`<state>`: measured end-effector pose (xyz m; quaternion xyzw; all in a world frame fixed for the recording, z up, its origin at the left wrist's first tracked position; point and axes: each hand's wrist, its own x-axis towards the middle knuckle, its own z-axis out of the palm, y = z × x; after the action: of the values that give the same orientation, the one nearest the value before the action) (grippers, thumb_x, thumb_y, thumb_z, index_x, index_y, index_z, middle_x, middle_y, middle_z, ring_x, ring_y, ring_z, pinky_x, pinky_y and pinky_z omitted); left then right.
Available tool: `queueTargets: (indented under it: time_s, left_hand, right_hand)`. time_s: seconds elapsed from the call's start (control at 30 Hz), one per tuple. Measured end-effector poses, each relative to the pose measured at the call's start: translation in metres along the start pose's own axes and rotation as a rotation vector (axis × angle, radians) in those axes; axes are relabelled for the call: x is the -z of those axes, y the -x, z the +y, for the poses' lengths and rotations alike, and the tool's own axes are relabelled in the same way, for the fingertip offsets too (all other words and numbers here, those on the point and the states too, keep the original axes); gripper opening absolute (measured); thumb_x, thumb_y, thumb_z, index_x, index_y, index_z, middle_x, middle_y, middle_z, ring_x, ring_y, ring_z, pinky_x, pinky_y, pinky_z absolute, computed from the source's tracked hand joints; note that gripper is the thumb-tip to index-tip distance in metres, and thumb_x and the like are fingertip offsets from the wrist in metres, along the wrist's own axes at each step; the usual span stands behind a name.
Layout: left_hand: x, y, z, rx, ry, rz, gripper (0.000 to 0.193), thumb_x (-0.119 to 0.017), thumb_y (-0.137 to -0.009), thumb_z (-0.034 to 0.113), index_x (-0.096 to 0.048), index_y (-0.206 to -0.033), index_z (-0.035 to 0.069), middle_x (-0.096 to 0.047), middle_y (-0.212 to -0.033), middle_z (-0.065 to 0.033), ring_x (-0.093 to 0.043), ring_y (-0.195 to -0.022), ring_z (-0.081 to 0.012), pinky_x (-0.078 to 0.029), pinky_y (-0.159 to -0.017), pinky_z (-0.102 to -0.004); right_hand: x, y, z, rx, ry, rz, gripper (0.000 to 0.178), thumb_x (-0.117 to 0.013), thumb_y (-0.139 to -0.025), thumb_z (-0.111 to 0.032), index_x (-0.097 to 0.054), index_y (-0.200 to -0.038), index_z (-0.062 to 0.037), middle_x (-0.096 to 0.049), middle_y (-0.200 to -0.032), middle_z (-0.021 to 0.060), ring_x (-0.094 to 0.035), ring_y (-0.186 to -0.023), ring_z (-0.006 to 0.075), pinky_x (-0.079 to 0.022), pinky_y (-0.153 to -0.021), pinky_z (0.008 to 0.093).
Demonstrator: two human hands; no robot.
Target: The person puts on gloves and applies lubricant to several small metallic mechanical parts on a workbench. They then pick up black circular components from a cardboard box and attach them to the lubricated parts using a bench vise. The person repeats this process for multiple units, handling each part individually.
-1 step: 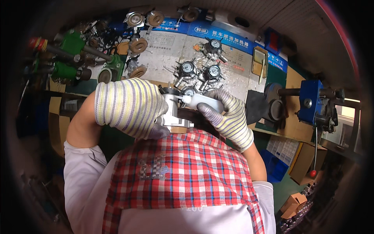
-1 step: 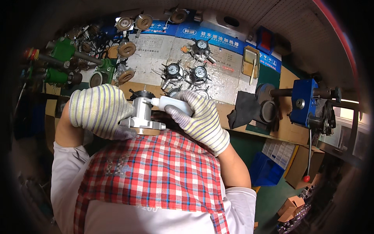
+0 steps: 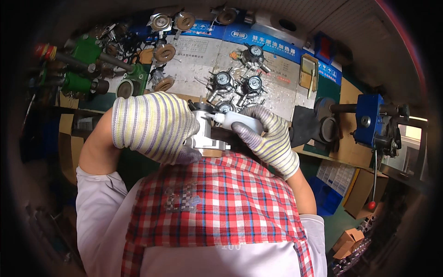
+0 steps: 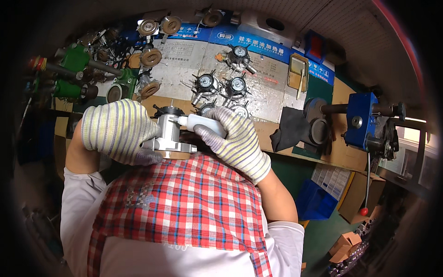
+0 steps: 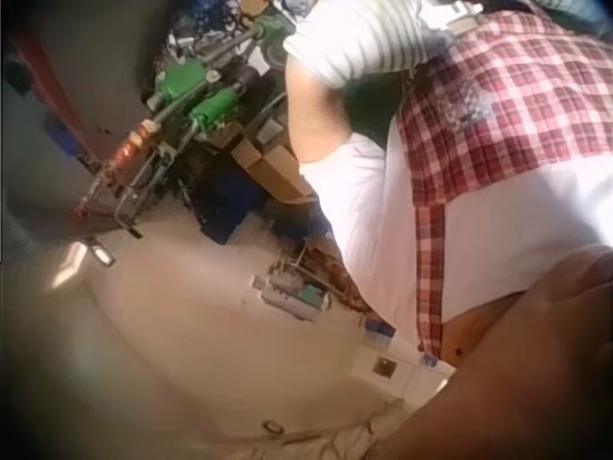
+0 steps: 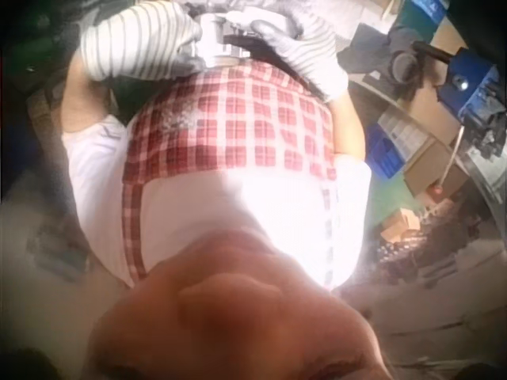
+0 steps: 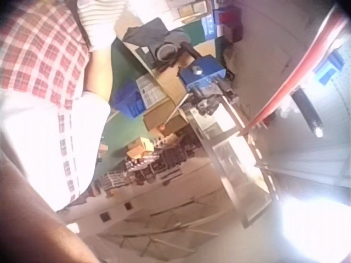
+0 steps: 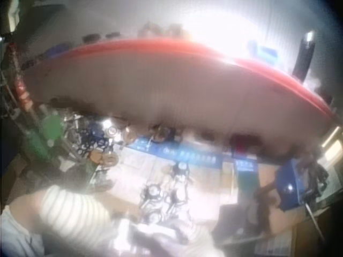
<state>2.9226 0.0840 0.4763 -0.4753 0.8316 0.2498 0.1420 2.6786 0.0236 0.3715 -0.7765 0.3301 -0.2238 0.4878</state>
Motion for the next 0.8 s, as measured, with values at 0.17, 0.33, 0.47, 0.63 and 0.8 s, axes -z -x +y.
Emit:
queueTargets:
  time_s: [0.17, 0.33, 0.47, 0.63, 0.8]
  left_hand:
    - [-0.006, -0.001, -0.007, 0.011, 0.214, -0.03, 0.064, -0.06, -0.08, 0.071, -0.068, -0.083, 0.008, -0.062, -0.064, -0.017, -0.062, -0.061, -0.0368, -0.049, -0.057, -0.0451]
    - [-0.035, 0.005, -0.03, -0.194, 0.093, 0.224, 0.068, -0.056, -0.081, 0.075, -0.068, -0.084, 0.008, -0.061, -0.063, -0.0175, -0.062, -0.061, -0.0372, -0.05, -0.056, -0.045]
    - [-0.052, 0.011, -0.043, -0.202, 0.008, 0.371, 0.07, -0.056, -0.081, 0.076, -0.069, -0.087, 0.008, -0.061, -0.062, -0.0173, -0.063, -0.061, -0.0376, -0.05, -0.056, -0.0458]
    - [-0.033, 0.005, -0.046, -0.167, 0.085, 0.154, 0.07, -0.057, -0.081, 0.075, -0.07, -0.093, 0.007, -0.062, -0.063, -0.0177, -0.063, -0.061, -0.0384, -0.05, -0.056, -0.0467]
    - [-0.027, 0.01, -0.055, -0.094, 0.135, 0.02, 0.067, -0.06, -0.082, 0.071, -0.071, -0.101, 0.007, -0.064, -0.066, -0.0186, -0.065, -0.064, -0.0386, -0.051, -0.058, -0.0467]
  right_hand:
    - [-0.011, 0.004, 0.001, 0.026, 0.089, 0.043, 0.036, -0.076, -0.086, -0.031, -0.069, -0.105, -0.0006, -0.07, -0.088, 0.0159, -0.071, -0.077, 0.0275, -0.056, -0.071, 0.0349]
    - [-0.017, 0.004, 0.0, 0.064, 0.143, 0.074, 0.039, -0.074, -0.087, -0.033, -0.07, -0.107, 0.0001, -0.07, -0.088, 0.0173, -0.07, -0.077, 0.0305, -0.056, -0.07, 0.0367]
    - [-0.018, 0.003, -0.004, 0.063, 0.207, 0.081, 0.038, -0.074, -0.087, -0.032, -0.069, -0.107, 0.0002, -0.07, -0.088, 0.0174, -0.07, -0.077, 0.031, -0.056, -0.07, 0.0369]
    - [-0.025, -0.001, -0.009, 0.023, 0.221, 0.086, 0.036, -0.073, -0.088, -0.031, -0.07, -0.106, 0.0, -0.07, -0.087, 0.0173, -0.07, -0.076, 0.0312, -0.056, -0.069, 0.037]
    - [-0.032, -0.005, -0.01, 0.018, 0.248, 0.11, 0.036, -0.074, -0.087, -0.03, -0.069, -0.106, 0.0005, -0.07, -0.086, 0.0174, -0.071, -0.076, 0.0311, -0.056, -0.068, 0.037]
